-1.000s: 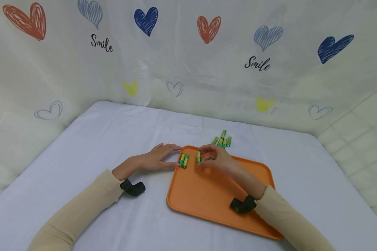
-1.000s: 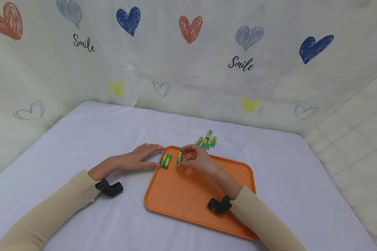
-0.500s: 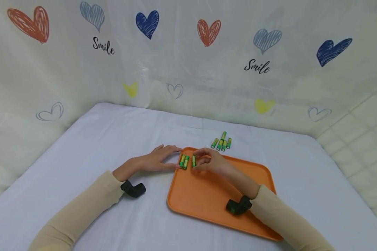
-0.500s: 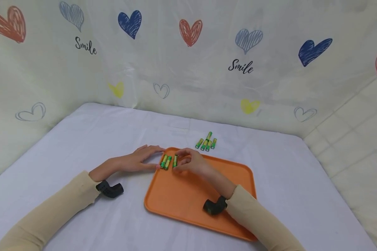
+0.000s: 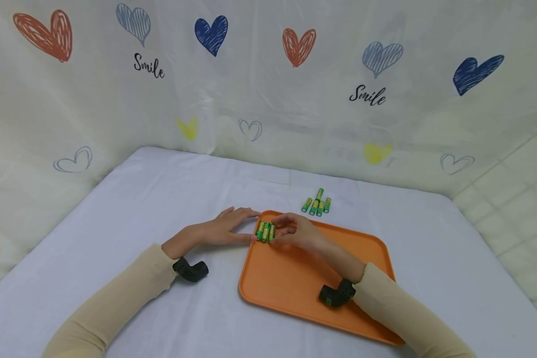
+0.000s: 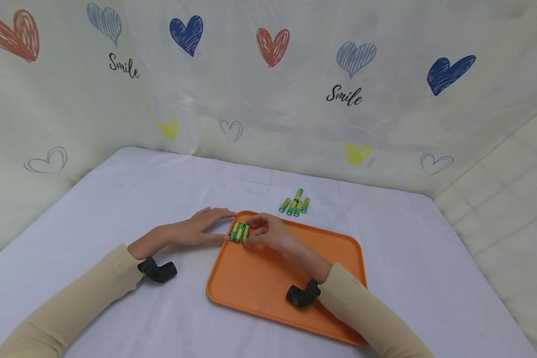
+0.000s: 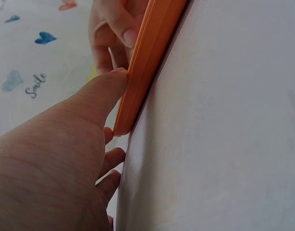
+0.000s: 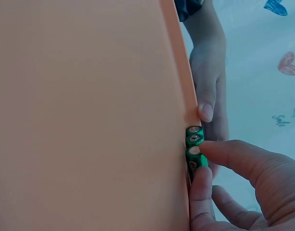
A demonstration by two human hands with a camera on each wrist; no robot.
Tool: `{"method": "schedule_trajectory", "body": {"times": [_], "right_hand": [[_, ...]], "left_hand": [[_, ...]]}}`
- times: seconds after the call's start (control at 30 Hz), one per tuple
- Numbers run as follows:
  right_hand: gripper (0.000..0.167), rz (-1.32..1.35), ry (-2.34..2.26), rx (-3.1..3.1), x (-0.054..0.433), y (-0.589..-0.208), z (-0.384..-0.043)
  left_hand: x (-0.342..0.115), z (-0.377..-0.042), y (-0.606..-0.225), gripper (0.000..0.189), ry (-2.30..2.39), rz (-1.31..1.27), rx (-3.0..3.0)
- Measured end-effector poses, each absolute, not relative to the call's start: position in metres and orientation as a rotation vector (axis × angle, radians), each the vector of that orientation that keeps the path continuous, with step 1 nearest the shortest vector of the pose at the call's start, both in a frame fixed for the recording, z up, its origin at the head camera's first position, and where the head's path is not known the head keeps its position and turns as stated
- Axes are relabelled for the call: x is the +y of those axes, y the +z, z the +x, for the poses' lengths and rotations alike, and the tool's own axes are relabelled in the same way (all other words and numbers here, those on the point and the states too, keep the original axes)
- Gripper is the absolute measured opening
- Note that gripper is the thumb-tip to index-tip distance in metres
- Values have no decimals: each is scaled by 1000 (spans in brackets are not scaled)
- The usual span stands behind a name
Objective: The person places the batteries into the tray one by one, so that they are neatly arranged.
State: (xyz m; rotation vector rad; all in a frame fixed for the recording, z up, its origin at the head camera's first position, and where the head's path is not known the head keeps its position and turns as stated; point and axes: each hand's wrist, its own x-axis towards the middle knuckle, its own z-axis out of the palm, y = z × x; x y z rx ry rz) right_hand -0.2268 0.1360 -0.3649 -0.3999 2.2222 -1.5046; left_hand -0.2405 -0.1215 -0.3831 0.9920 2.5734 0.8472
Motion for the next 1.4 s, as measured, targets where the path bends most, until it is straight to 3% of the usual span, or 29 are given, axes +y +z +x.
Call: {"method": "schedule_trajectory", "body": {"times": [1.4], "right_hand": [[40, -417, -1522, 2293, 141, -364, -228]], "left_hand": [[-122, -241, -384, 71, 832, 980, 2574]]}}
